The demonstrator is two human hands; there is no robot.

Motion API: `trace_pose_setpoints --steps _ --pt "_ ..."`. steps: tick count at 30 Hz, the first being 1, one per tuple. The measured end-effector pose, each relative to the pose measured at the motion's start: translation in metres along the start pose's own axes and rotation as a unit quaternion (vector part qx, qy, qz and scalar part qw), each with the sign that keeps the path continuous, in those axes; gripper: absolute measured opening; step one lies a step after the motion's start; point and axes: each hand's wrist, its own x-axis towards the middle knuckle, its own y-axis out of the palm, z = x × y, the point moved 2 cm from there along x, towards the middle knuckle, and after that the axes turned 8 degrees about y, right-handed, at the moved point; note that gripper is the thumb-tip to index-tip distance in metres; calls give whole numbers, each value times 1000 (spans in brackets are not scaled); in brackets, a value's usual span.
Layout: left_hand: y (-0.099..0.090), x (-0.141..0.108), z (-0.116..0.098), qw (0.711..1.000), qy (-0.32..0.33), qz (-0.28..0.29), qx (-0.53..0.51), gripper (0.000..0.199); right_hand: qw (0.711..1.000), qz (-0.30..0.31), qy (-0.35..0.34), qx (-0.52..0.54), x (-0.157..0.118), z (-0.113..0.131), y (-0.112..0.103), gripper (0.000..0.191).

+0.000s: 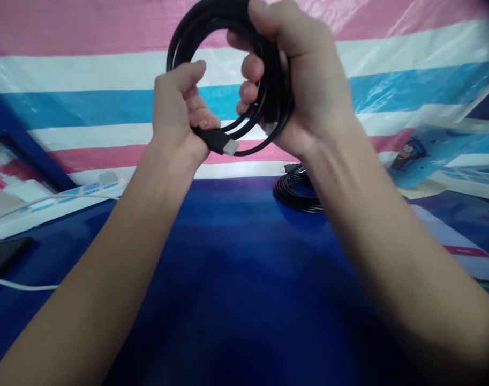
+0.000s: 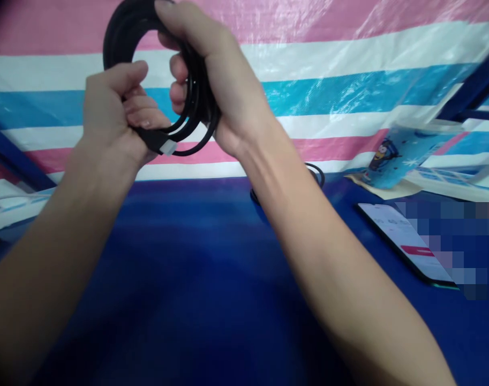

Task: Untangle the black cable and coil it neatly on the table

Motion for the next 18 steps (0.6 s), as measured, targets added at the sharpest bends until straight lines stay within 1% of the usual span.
trace_pose_setpoints --steps 2,3,5,6,8,9,10,11,12,13,15,18 --pt "-2 2 -1 1000 1 10 5 36 1000 -2 16 -2 0 -1 -1 29" --pt "-2 3 -2 999 -1 28 18 36 1000 -7 20 -16 -1 -1 -4 27" --pt "-1 2 -5 993 -31 90 75 30 995 -1 28 -92 -5 4 -12 20" --pt "-1 0 -7 984 -50 131 112 24 989 17 30 -141 -7 7 -17 18" --pt "1 -6 -10 954 -86 215 189 14 971 77 38 -223 -13 15 -27 15" --pt "3 -9 -12 940 -91 248 217 14 961 107 47 -249 -16 18 -31 15" --pt "5 -11 -13 930 -86 268 236 20 956 117 52 -264 -18 22 -34 14" --pt "6 -12 -15 927 -71 275 246 27 955 109 57 -269 -19 25 -36 12" --pt "8 -13 -16 929 -56 269 249 32 958 89 55 -267 -19 27 -38 10" --pt "10 -13 -18 936 -38 252 243 36 963 69 51 -256 -18 28 -38 9" --pt "11 -11 -21 959 0 194 208 39 981 45 29 -187 -14 25 -34 10" --pt "8 -5 -26 980 16 113 163 38 996 55 0 -70 -7 15 -24 14"
